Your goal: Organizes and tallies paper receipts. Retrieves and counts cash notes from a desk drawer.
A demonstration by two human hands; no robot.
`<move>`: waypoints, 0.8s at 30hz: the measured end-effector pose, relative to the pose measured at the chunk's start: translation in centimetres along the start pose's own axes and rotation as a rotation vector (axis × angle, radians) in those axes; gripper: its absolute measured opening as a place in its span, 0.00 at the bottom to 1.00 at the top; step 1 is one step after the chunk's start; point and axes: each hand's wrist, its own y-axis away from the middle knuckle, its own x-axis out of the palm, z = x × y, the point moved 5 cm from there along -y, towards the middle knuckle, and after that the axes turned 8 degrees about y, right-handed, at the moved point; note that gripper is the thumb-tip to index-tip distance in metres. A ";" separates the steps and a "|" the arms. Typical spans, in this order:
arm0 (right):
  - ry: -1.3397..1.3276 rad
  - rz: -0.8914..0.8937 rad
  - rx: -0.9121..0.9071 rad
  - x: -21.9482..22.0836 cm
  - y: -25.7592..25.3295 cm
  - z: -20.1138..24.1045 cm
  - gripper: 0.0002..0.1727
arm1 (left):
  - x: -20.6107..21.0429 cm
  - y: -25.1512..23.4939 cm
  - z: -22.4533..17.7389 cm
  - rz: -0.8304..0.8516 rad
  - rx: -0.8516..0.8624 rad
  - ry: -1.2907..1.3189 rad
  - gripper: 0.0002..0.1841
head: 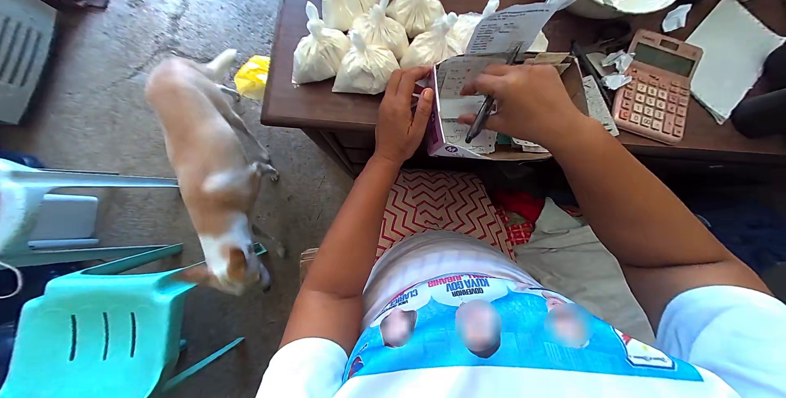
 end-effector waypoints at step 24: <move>0.086 -0.086 0.190 -0.4 -0.9 -1.4 0.11 | 0.0 0.0 0.0 -0.004 0.000 0.019 0.22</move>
